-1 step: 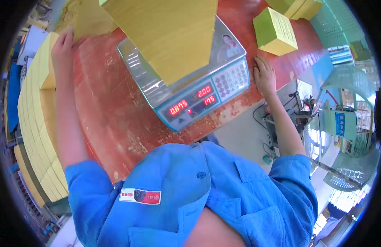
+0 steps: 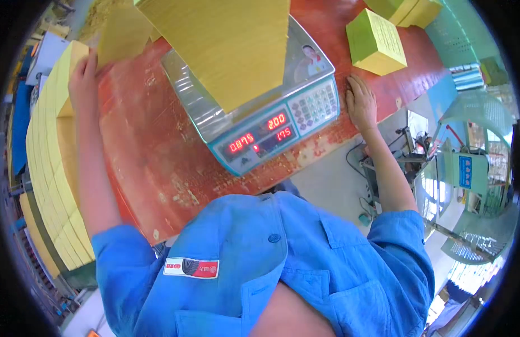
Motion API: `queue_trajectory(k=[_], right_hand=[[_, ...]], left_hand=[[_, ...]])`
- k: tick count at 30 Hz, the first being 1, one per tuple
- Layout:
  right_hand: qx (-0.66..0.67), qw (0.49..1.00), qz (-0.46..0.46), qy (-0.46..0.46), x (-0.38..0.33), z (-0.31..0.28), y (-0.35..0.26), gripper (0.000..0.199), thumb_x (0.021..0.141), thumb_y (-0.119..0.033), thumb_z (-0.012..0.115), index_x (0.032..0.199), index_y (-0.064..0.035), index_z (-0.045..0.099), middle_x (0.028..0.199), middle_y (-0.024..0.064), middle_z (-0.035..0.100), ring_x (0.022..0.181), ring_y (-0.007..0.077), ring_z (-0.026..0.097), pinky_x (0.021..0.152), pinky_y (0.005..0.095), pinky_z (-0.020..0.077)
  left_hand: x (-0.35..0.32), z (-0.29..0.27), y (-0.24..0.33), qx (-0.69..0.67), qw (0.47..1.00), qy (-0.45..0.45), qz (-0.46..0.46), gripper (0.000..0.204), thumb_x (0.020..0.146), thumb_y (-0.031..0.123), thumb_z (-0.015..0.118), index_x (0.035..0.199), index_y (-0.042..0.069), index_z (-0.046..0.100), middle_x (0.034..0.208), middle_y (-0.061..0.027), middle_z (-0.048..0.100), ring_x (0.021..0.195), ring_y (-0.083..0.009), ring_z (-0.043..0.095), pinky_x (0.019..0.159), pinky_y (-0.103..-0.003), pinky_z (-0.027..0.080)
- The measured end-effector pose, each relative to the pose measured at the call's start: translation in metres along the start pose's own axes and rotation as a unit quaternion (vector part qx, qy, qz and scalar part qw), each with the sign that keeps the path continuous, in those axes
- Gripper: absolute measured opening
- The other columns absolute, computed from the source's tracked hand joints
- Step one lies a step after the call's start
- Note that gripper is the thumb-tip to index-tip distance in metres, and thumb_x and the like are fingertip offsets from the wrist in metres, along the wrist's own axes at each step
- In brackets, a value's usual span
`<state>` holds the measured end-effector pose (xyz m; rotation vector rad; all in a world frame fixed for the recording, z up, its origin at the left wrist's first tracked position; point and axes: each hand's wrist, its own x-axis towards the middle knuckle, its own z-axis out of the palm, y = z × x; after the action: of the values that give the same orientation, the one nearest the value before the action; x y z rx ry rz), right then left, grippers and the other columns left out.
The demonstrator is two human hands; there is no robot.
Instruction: The person is weighing stacks of yellow paper blocks on a digital scale and organizing them.
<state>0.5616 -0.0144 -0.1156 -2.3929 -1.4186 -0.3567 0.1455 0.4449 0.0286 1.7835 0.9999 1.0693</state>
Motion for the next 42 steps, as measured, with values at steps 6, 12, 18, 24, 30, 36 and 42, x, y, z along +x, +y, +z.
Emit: queue_trajectory(k=[6, 12, 18, 24, 30, 36, 42], right_hand=[[0.047, 0.999, 0.008, 0.019, -0.014, -0.003, 0.011, 0.035, 0.090, -0.015, 0.055, 0.124, -0.0065, 0.057, 0.132, 0.0125, 0.056, 0.125, 0.0313, 0.050, 0.105, 0.0432, 0.0378], [0.349, 0.935, 0.048, 0.029, -0.035, -0.045, -0.032, 0.025, 0.091, 0.003, 0.052, 0.113, -0.0025, 0.063, 0.109, 0.0127, 0.065, 0.098, 0.0187, 0.063, 0.085, 0.0294, 0.0490], [0.616, 0.592, 0.124, -0.505, -0.104, -0.076, -0.179, 0.031, 0.099, -0.020, 0.051, 0.121, 0.0015, 0.057, 0.110, 0.0132, 0.065, 0.097, 0.0179, 0.065, 0.081, 0.0312, 0.0526], [0.706, 0.398, 0.198, -0.552, -0.129, -0.022, -0.304, 0.039, 0.099, -0.028, 0.051, 0.122, 0.0029, 0.053, 0.109, 0.0102, 0.063, 0.094, 0.0147, 0.061, 0.082, 0.0303, 0.0501], [0.643, 0.653, -0.012, -0.399, -0.105, -0.038, -0.355, 0.022, 0.094, -0.006, 0.054, 0.114, 0.0014, 0.057, 0.102, 0.0036, 0.061, 0.092, 0.0110, 0.057, 0.082, 0.0270, 0.0467], [0.665, 0.670, -0.133, -0.301, -0.077, -0.048, -0.385, 0.025, 0.093, 0.001, 0.051, 0.118, -0.0016, 0.056, 0.098, 0.0034, 0.061, 0.091, 0.0092, 0.055, 0.082, 0.0253, 0.0456], [0.632, 0.725, -0.125, -0.243, -0.079, 0.012, -0.395, 0.027, 0.093, 0.001, 0.053, 0.120, -0.0028, 0.056, 0.102, 0.0079, 0.063, 0.094, 0.0147, 0.059, 0.085, 0.0282, 0.0473]], left_hand=[[-0.221, -0.041, 0.037, 0.267, 0.957, 0.058, -0.098, 0.025, 0.098, 0.021, 0.055, 0.098, -0.002, 0.062, 0.083, -0.0028, 0.057, 0.082, -0.0116, 0.053, 0.076, -0.029, 0.045], [-0.395, -0.019, 0.040, 0.205, 0.971, 0.079, -0.098, 0.014, 0.095, 0.008, 0.054, 0.100, -0.001, 0.064, 0.113, -0.0105, 0.068, 0.104, -0.0186, 0.062, 0.090, -0.032, 0.048], [-0.465, 0.025, 0.054, 0.237, 0.968, 0.071, -0.032, 0.008, 0.088, 0.000, 0.060, 0.095, 0.000, 0.063, 0.114, -0.0160, 0.066, 0.107, -0.0279, 0.064, 0.092, -0.035, 0.049], [-0.491, 0.014, 0.051, 0.194, 0.979, 0.054, -0.022, 0.012, 0.085, 0.001, 0.064, 0.097, 0.000, 0.063, 0.118, -0.0170, 0.065, 0.111, -0.0305, 0.062, 0.093, -0.036, 0.049], [-0.468, -0.024, 0.029, -0.077, 0.985, 0.136, -0.073, 0.041, 0.091, 0.005, 0.058, 0.130, -0.003, 0.049, 0.151, -0.0156, 0.032, 0.131, -0.0301, 0.045, 0.100, -0.044, 0.046], [-0.404, -0.071, 0.024, -0.256, 0.959, 0.063, -0.099, 0.046, 0.092, 0.006, 0.058, 0.136, -0.001, 0.047, 0.128, -0.0131, 0.057, 0.124, -0.0208, 0.051, 0.100, -0.034, 0.043], [-0.381, -0.056, -0.010, -0.061, 0.997, 0.005, -0.040, 0.029, 0.096, 0.002, 0.049, 0.123, 0.000, 0.057, 0.119, -0.0119, 0.062, 0.114, -0.0189, 0.058, 0.100, -0.032, 0.043]])
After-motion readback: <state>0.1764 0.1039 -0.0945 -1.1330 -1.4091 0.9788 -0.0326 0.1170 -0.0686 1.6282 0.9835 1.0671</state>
